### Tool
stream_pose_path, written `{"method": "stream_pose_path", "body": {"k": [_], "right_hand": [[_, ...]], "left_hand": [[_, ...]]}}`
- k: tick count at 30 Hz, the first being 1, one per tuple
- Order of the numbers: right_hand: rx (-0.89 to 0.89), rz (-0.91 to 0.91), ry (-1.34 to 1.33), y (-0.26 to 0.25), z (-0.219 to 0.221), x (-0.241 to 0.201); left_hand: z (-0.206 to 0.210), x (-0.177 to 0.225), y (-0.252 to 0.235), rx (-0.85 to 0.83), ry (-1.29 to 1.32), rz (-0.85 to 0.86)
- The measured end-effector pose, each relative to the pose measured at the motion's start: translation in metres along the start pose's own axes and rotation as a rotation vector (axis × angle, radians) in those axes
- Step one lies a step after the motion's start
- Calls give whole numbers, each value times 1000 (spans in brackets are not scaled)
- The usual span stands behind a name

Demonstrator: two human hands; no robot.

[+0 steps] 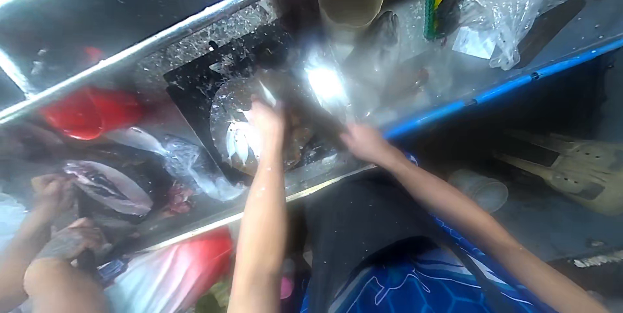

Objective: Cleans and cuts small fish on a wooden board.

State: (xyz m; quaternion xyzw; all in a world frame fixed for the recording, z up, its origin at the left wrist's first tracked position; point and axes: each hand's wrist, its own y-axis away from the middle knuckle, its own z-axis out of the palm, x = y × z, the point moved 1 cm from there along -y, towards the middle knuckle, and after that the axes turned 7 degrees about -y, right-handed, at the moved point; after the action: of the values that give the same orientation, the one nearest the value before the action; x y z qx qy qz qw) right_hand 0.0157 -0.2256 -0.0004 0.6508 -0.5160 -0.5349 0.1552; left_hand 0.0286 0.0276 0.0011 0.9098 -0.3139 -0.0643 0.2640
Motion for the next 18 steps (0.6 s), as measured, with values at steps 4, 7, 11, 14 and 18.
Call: {"method": "stream_pose_path", "body": {"k": [4,7,11,14,18], "right_hand": [[19,-18,82,6,-9,-8],[0,-34,112,5,-8,-14],[-25,-31,94,-1,-4,-11],[-39,-26,101,1,-11,-8],[-55,-46,138,-1,-24,-7]], "left_hand": [[20,-23,-5,47,218,82],[25,-42,-13,-24,354,77],[30,-38,-19,-88,547,-10],[31,-32,-18,-105,616,-70],[34,-31,-18,-111,707,-90]]}}
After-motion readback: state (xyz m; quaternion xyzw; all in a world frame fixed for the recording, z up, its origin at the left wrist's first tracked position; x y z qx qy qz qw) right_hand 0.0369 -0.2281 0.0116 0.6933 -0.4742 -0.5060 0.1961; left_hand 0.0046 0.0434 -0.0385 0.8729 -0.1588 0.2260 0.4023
